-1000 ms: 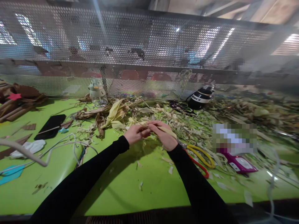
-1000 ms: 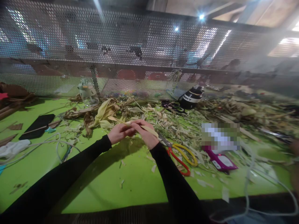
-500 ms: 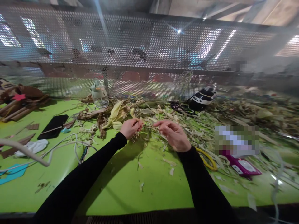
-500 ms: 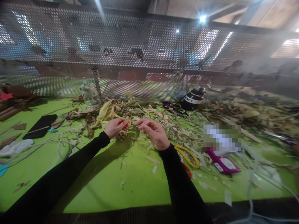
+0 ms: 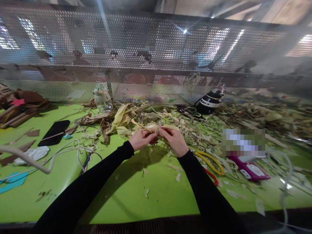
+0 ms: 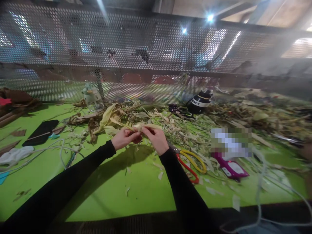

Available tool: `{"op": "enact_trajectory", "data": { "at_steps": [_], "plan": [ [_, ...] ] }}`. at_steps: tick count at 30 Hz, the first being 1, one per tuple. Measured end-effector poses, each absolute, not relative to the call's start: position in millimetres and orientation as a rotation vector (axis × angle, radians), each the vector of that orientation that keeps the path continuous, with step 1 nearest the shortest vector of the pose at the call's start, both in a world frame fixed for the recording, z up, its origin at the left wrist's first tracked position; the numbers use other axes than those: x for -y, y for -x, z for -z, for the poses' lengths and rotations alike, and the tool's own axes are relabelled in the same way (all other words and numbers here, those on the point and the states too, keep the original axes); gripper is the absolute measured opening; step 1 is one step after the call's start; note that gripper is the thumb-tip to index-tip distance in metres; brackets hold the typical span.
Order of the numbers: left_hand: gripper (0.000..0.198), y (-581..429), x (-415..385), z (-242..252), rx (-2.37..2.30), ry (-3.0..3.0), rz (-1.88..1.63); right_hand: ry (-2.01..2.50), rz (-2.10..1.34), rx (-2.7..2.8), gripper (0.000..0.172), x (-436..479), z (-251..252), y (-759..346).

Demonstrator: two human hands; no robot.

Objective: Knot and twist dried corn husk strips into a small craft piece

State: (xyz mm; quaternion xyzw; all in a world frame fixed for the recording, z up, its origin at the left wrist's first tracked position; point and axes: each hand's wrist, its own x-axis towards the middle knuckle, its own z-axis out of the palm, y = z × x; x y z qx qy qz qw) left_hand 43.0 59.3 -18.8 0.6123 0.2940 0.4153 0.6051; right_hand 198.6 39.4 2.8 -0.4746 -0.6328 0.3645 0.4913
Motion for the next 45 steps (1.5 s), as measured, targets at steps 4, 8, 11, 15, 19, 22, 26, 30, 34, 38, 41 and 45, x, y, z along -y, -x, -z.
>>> {"op": "enact_trajectory", "data": {
  "at_steps": [4,8,11,15,19,22,26,30,34,38,41,45],
  "plan": [
    [0.027,-42,-60,22,-0.721,-1.518,-0.884,1.153,-0.782,1.481,0.021,-40,2,-202],
    [0.028,-40,-60,21,-0.739,-1.643,-0.885,1.209,-0.797,1.603,0.02,-40,4,-201],
    [0.027,-39,-59,20,-0.786,-1.825,-0.871,1.268,-0.716,1.686,0.026,-39,3,-198],
    [0.03,-38,-58,18,-0.851,-2.051,-0.806,1.368,-0.509,1.712,0.023,-38,1,-198],
    [0.026,-39,-58,20,-0.967,-2.167,-0.8,1.408,-0.321,1.78,0.02,-35,0,-200],
    [0.025,-42,-59,23,-0.986,-1.9,-0.817,1.34,-0.27,1.731,0.019,-35,2,-200],
    [0.012,-44,-62,25,-0.833,-1.301,-0.802,1.206,-0.465,1.576,0.02,-38,7,-198],
    [0.017,-42,-65,23,-0.738,-1.094,-0.81,1.021,-0.736,1.59,0.02,-39,6,-197],
    [0.02,-40,-69,23,-0.713,-0.954,-0.887,0.96,-0.675,1.875,0.016,-37,1,-199],
    [0.014,-39,-71,20,-0.637,-0.925,-0.889,0.966,-0.612,1.944,0.014,-37,0,-200],
    [0.015,-37,-71,17,-0.629,-0.944,-0.89,0.954,-0.658,1.931,0.012,-38,2,-200],
    [0.029,-36,-72,18,-0.653,-0.969,-0.903,0.922,-0.7,1.864,0.016,-38,2,-200]
  ]
}}
